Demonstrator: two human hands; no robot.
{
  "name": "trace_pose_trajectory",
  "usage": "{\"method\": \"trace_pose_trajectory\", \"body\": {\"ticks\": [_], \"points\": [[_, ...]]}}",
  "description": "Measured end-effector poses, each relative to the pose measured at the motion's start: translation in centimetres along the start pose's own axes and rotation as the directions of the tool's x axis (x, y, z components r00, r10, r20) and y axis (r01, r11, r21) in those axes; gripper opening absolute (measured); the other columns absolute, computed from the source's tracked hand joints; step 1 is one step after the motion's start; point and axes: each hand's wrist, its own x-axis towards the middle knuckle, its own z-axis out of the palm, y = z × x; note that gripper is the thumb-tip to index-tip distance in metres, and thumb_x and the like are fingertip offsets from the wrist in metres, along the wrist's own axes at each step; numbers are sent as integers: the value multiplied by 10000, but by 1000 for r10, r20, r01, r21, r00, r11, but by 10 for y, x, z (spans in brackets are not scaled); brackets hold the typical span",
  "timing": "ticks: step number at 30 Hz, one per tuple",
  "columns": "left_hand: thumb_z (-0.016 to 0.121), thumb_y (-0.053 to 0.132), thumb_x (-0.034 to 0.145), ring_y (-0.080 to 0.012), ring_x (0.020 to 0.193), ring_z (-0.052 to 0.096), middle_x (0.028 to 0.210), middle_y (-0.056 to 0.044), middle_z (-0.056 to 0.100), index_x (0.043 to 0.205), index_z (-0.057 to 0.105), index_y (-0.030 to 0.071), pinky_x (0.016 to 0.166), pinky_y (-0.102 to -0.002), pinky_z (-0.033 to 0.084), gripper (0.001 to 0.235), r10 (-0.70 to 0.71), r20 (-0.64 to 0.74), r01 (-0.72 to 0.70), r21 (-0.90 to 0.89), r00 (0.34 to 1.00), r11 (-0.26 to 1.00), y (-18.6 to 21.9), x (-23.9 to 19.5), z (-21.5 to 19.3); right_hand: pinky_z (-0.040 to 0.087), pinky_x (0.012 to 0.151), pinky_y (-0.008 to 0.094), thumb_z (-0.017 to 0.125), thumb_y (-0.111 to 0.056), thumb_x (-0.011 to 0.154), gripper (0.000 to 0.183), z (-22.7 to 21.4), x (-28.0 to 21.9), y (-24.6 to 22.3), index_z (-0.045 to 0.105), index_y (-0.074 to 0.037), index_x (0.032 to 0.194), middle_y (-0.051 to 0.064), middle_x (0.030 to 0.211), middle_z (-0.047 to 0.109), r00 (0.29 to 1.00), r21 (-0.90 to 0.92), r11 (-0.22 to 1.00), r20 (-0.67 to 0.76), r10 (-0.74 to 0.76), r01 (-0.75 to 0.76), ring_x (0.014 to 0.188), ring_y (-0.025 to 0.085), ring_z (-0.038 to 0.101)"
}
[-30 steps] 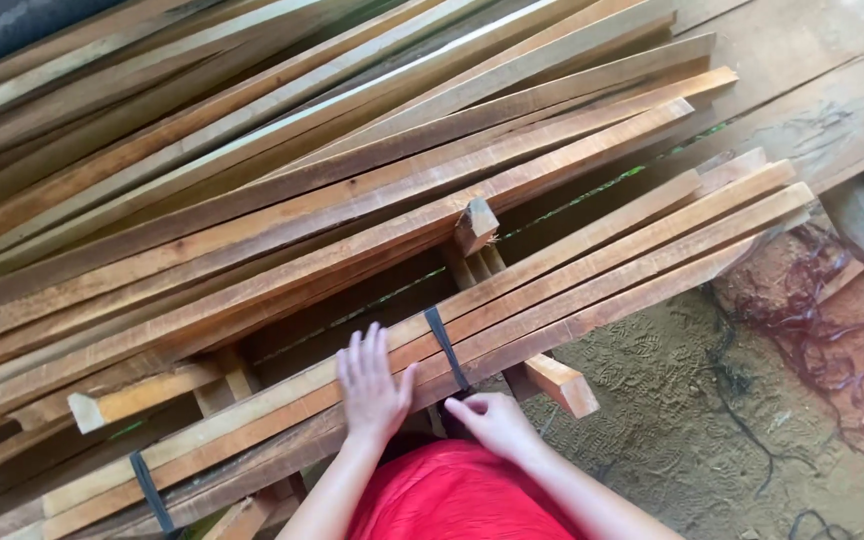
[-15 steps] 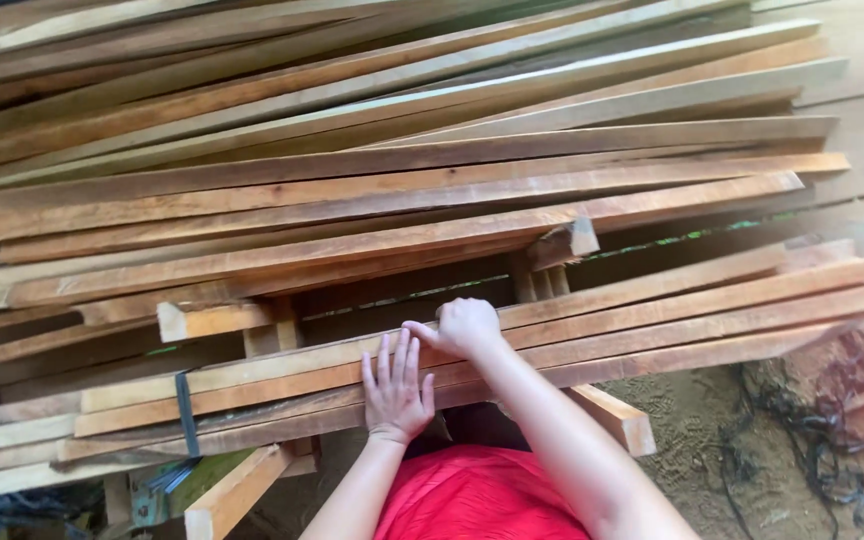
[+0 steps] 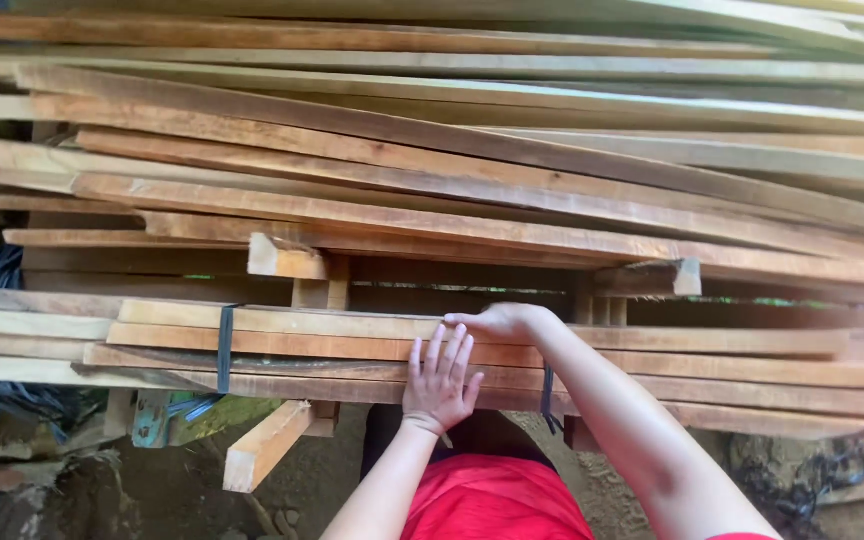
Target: The person lifts bundles of wooden planks from a large stack and places them onto a wooden workbench. They then separate the planks and arrange them individually on the bench surface.
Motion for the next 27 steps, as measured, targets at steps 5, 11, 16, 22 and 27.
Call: {"method": "trace_pose_trajectory", "body": {"ticks": [5,11,16,22,27], "points": [[547,500,998,-294,1521,334,1628,-61,407,1505,492,113,1234,-548,199,641,1,-20,-1,-27,1000,1000,0,-1,-8,481,1066,448,365,-927,768,1011,0,-16,-12,770,-127,1234,229,1277,699,995,-28,999,-99,29,-31,1248,383,642],[655,261,976,-279,1264,596,1308,-72,663,1236,656,92,1108,-457,401,310,-124,-59,80,-485,991,871,-15,8,-78,545,961,439,574,-688,842,653,9,-59,-76,765,-123,1106,163,1141,748,827,-225,961,-501,-255,160,1092,360,705],[689,57,933,-289,988,745,1040,-109,763,1070,695,52,909,-384,565,138,-266,-155,70,-732,951,678,-36,-7,-214,526,979,438,679,-461,918,457,45,-36,-157,697,-67,1148,125,1271,693,438,-535,716,-566,-698,448,1145,358,661],[530,13,957,-252,1142,671,1217,-139,662,1246,590,-7,1068,-403,532,295,-670,-419,137,-779,613,612,-132,-56,-254,501,976,482,650,-499,941,683,73,19,-285,587,48,1345,247,1302,632,298,-623,543,-460,-837,564,1165,412,622],[449,434,1052,-303,1548,196,1698,-191,102,1617,79,18,1236,-450,190,793,-962,223,523,-807,-159,-273,-264,-83,-172,563,887,487,483,-715,927,844,67,73,-368,594,-3,1367,257,1067,721,798,-413,837,-328,-505,359,1030,416,708]]}}
